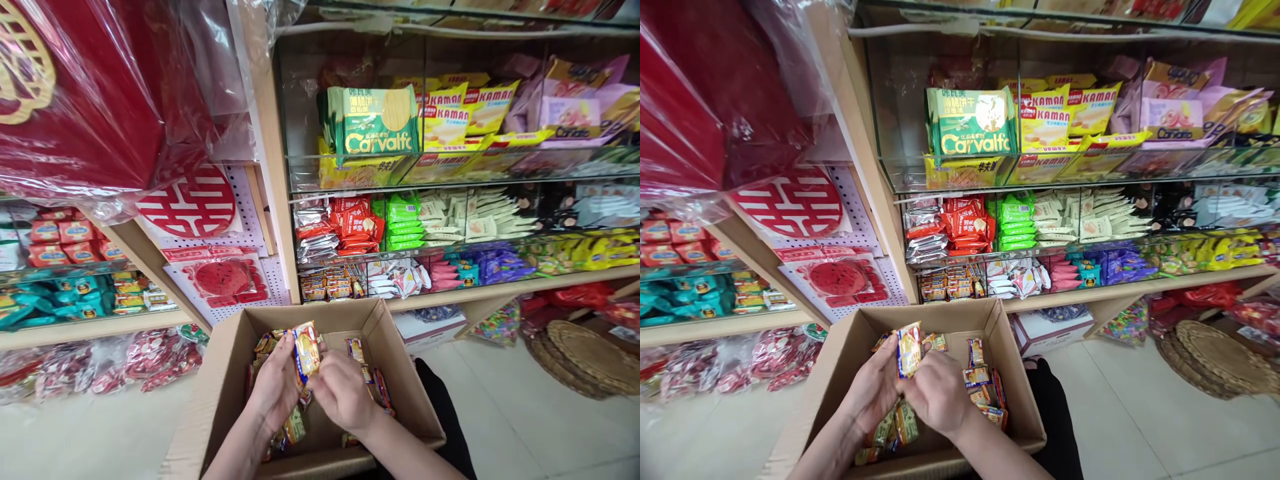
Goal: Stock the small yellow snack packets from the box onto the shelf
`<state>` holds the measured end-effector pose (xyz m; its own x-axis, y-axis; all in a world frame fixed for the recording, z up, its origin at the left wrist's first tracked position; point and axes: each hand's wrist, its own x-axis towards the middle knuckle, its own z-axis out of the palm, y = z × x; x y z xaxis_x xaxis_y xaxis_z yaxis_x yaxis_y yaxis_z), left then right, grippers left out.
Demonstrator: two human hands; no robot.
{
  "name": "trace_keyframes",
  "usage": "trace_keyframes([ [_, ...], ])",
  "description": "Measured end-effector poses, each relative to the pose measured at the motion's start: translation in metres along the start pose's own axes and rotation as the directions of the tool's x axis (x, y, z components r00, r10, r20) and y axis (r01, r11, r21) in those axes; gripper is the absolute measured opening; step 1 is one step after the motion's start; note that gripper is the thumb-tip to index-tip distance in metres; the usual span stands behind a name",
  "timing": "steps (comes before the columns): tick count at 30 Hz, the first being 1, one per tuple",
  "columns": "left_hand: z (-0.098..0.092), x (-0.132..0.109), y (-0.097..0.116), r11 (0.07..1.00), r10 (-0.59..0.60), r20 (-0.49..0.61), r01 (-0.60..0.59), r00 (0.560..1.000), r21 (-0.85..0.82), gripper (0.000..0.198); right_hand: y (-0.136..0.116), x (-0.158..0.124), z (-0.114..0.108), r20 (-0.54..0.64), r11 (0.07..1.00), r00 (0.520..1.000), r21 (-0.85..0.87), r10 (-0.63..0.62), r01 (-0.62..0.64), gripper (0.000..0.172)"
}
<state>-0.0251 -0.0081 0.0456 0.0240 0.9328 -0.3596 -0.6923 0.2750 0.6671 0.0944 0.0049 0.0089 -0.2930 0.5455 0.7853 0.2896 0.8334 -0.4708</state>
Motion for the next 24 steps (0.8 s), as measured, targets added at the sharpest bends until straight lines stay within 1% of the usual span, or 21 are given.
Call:
trace_keyframes([
  [1,0.0,0.001,0.0,1.0,0.007,-0.006,-0.007,1.0,-0.021,0.022,-0.001,-0.002,0.0,-0.04,0.977,0.979,0.082,0.199,-0.196,0.03],
  [2,0.0,0.002,0.0,0.999,0.019,-0.013,-0.019,1.0,-0.034,0.023,-0.002,-0.004,0.001,-0.04,0.902,0.914,0.188,0.403,-0.389,0.027],
  [3,0.0,0.003,0.0,0.998,0.038,-0.023,-0.039,0.999,-0.043,0.023,-0.002,-0.005,0.002,0.01,0.779,0.819,0.303,0.574,-0.549,0.025],
  [4,0.0,0.004,0.0,0.997,0.061,-0.034,-0.063,0.998,-0.049,0.023,-0.001,-0.006,0.004,0.105,0.63,0.72,0.41,0.686,-0.659,0.024],
  [5,0.001,0.005,-0.001,0.995,0.086,-0.044,-0.088,0.995,-0.049,0.022,0.001,-0.006,0.006,0.221,0.479,0.638,0.494,0.737,-0.725,0.026],
  [6,0.001,0.006,-0.003,0.993,0.107,-0.054,-0.11,0.993,-0.047,0.02,0.002,-0.006,0.008,0.328,0.351,0.581,0.547,0.745,-0.76,0.032],
  [7,0.002,0.007,-0.005,0.991,0.126,-0.065,-0.128,0.99,-0.044,0.019,0.003,-0.005,0.011,0.4,0.261,0.547,0.577,0.736,-0.774,0.039],
  [8,0.002,0.007,-0.007,0.989,0.14,-0.085,-0.143,0.987,-0.039,0.018,0.004,-0.005,0.013,0.44,0.212,0.531,0.591,0.724,-0.778,0.044],
  [9,0.001,0.008,-0.01,0.988,0.15,-0.113,-0.154,0.982,-0.028,0.019,0.004,-0.005,0.015,0.458,0.19,0.525,0.596,0.717,-0.78,0.045],
  [11,-0.002,0.01,-0.016,0.986,0.165,-0.144,-0.164,0.976,0.02,0.02,0.006,-0.006,0.017,0.47,0.177,0.512,0.588,0.719,-0.789,0.041],
  [13,-0.009,0.011,-0.021,0.979,0.178,-0.112,-0.164,0.978,0.119,0.023,0.009,-0.008,0.016,0.481,0.188,0.502,0.561,0.718,-0.806,0.036],
  [14,-0.013,0.012,-0.022,0.968,0.183,-0.077,-0.165,0.98,0.19,0.024,0.011,-0.009,0.015,0.479,0.221,0.508,0.535,0.716,-0.816,0.034],
  [16,-0.022,0.014,-0.022,0.914,0.195,0.013,-0.186,0.981,0.361,0.026,0.017,-0.012,0.011,0.427,0.337,0.542,0.468,0.723,-0.817,0.033],
  [17,-0.027,0.015,-0.022,0.873,0.198,0.06,-0.204,0.978,0.443,0.027,0.02,-0.013,0.008,0.394,0.388,0.563,0.441,0.726,-0.809,0.038],
  [18,-0.031,0.015,-0.021,0.831,0.195,0.111,-0.225,0.974,0.51,0.028,0.023,-0.013,0.005,0.378,0.416,0.579,0.432,0.722,-0.8,0.045],
  [19,-0.034,0.016,-0.02,0.794,0.185,0.162,-0.245,0.969,0.556,0.029,0.026,-0.013,0.003,0.387,0.42,0.591,0.441,0.708,-0.793,0.052],
  [20,-0.036,0.016,-0.02,0.772,0.172,0.2,-0.258,0.965,0.58,0.031,0.029,-0.012,0.0,0.419,0.407,0.599,0.463,0.683,-0.788,0.055],
  [21,-0.037,0.017,-0.02,0.768,0.156,0.222,-0.259,0.963,0.585,0.034,0.031,-0.011,-0.002,0.461,0.38,0.601,0.487,0.653,-0.787,0.054],
  [22,-0.038,0.016,-0.02,0.779,0.134,0.228,-0.245,0.964,0.578,0.037,0.032,-0.01,-0.004,0.5,0.345,0.591,0.502,0.633,-0.793,0.049],
  [24,-0.037,0.015,-0.02,0.82,0.079,0.229,-0.194,0.97,0.539,0.045,0.035,-0.007,-0.007,0.534,0.267,0.546,0.512,0.646,-0.817,0.036],
])
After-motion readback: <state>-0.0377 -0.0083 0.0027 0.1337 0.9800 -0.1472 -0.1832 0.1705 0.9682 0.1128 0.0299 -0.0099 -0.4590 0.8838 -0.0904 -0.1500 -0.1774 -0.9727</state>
